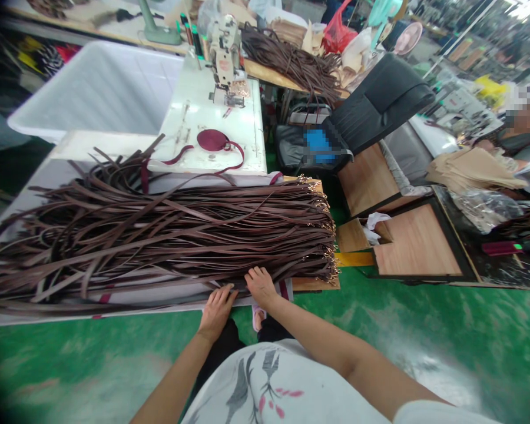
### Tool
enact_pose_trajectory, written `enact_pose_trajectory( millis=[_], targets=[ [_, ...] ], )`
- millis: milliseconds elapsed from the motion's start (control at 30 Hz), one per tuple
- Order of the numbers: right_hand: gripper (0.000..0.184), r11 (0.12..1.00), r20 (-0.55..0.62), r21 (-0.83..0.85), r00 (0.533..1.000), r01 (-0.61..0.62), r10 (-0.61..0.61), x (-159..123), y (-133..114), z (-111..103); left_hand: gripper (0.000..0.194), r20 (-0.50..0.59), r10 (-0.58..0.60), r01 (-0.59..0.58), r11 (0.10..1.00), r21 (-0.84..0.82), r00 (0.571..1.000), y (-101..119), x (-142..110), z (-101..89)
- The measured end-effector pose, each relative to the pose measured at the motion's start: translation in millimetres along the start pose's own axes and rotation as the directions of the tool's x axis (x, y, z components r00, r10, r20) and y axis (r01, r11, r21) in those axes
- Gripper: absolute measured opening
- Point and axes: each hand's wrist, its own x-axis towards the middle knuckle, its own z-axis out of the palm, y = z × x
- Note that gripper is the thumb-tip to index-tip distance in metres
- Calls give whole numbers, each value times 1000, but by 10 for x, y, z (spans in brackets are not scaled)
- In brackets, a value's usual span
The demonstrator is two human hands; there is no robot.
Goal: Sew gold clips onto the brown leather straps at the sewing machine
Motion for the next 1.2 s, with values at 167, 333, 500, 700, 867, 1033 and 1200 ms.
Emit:
enact_pose_trajectory(
  millis=[167, 333, 500, 700, 867, 1033, 1200],
  targets=[
    [10, 995, 53, 27, 993, 101, -102, -68, 22, 21, 29, -1, 49, -49, 999, -9, 999, -7, 28, 9],
    [14, 988, 68, 39, 986, 151, -154, -40, 115, -47, 23, 13, 75, -75, 997, -19, 997, -8, 61, -10],
    [19, 999, 1, -11, 999, 38, -38, 80, 132, -89, 31, 11, 30, -30, 999, -13, 999, -9, 79, -45],
    [16, 999, -13, -36, 1000, 14, -14, 121, 84, -76, 29, 27, 26, -26, 1000, -17, 999, -10, 68, -45],
    [16, 999, 0, -41, 999, 36, -36, 155, 66, -57, 31, 15, 3, -3, 1000, 1, 1000, 9, 54, -34],
    [12, 982, 59, -2, 981, 187, -187, 79, 65, -40, 33, 11, 59, -59, 998, -1, 998, 5, 77, -42],
    [16, 980, 61, 22, 978, 199, -200, 1, 104, -96, 29, 29, 92, -92, 996, -8, 995, -22, 86, -61]
  ],
)
